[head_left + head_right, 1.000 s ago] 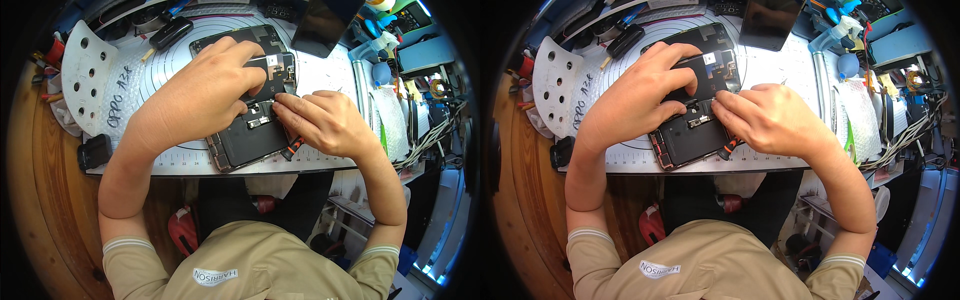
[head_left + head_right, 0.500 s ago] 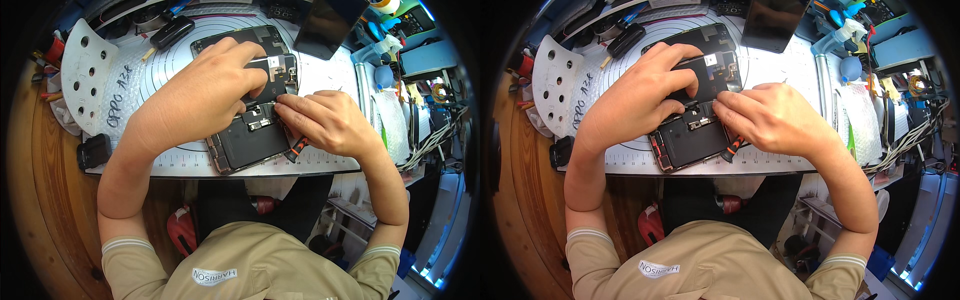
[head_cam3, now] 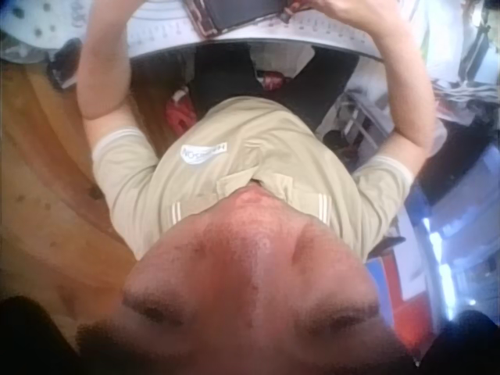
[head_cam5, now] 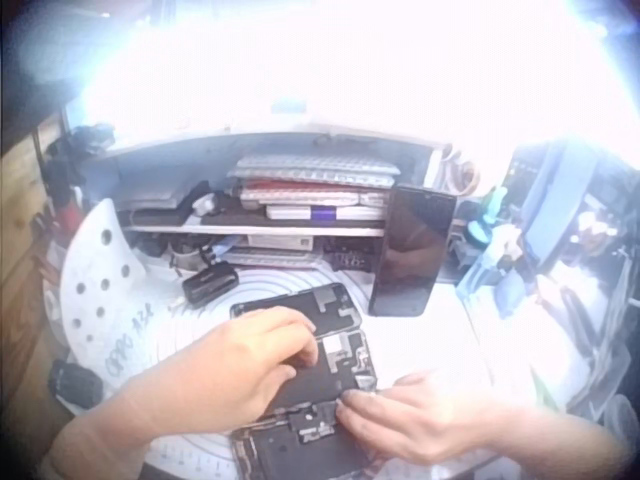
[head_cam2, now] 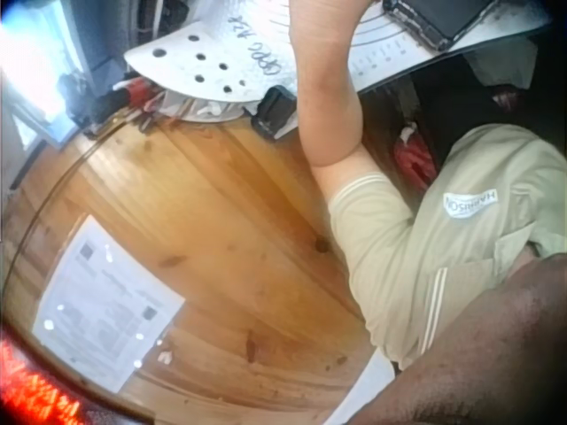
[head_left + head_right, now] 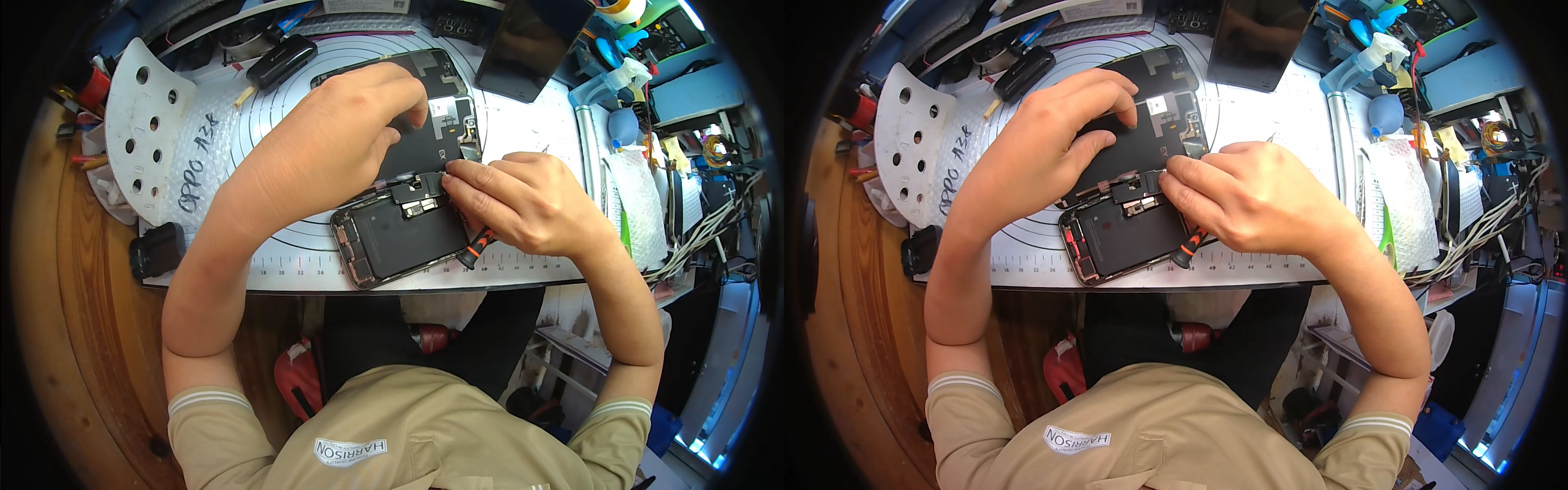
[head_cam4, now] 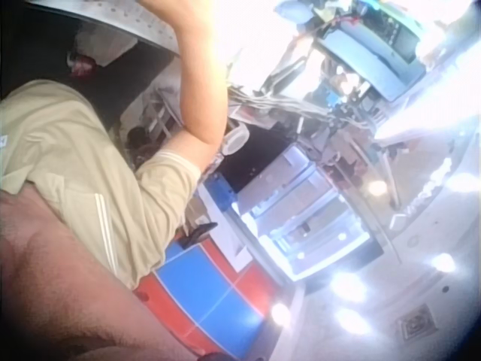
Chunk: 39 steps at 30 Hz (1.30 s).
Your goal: The person removes screws and internal components from the back of a mobile phone using a screwdriver and tweezers.
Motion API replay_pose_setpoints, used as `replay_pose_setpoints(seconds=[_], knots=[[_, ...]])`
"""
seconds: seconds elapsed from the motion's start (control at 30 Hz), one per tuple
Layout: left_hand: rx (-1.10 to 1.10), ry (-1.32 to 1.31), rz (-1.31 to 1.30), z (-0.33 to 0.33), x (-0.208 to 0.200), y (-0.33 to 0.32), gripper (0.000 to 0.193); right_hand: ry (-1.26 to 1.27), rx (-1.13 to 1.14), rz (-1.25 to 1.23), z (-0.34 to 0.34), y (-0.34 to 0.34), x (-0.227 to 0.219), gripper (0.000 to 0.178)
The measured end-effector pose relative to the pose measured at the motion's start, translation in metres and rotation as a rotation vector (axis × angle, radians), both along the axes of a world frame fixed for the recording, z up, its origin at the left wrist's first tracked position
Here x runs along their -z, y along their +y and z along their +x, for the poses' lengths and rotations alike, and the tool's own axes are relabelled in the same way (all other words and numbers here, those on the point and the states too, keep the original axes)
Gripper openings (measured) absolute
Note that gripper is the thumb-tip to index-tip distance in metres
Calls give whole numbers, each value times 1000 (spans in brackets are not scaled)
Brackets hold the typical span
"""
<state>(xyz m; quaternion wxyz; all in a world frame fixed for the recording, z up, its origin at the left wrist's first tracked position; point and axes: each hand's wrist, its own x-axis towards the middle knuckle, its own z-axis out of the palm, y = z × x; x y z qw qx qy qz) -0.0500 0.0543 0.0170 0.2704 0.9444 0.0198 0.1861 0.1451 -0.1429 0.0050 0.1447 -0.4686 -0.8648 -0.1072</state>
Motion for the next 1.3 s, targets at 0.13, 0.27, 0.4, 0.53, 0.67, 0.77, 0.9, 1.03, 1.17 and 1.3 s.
replay_pose_setpoints(seconds=[0.13, 0.27, 0.4, 0.53, 0.67, 0.77, 0.9, 1.03, 1.17, 1.3], knots=[[-9, 17, -57, 1, 2, 3, 18, -7, -7, 48, -2, 2, -1, 42], [-19, 20, -69, 2, 4, 5, 19, -32, -11, 63, -4, 4, -2, 41], [-28, 26, -51, 3, 9, 7, 21, -27, -40, 94, -6, 7, 0, 38], [-63, 38, -105, 3, 8, 7, 19, -10, -59, 132, -6, 11, 3, 37], [-73, 43, -129, 5, 8, 9, 19, 21, -46, 140, -8, 12, 3, 36], [-86, 38, -160, 7, 8, 10, 19, 86, -24, 134, -9, 7, -2, 36], [-124, -5, -274, 6, 9, 10, 21, 148, 137, 331, -6, -11, -29, 42], [-205, 115, -373, 6, 0, 11, 25, 147, 446, 317, -3, -53, -38, 39], [-237, 328, -393, 3, -10, 20, 27, 131, 659, 197, -8, -88, -13, 33], [-163, 375, -527, 4, -11, 22, 23, 69, 660, 149, -15, -107, 2, 38]])
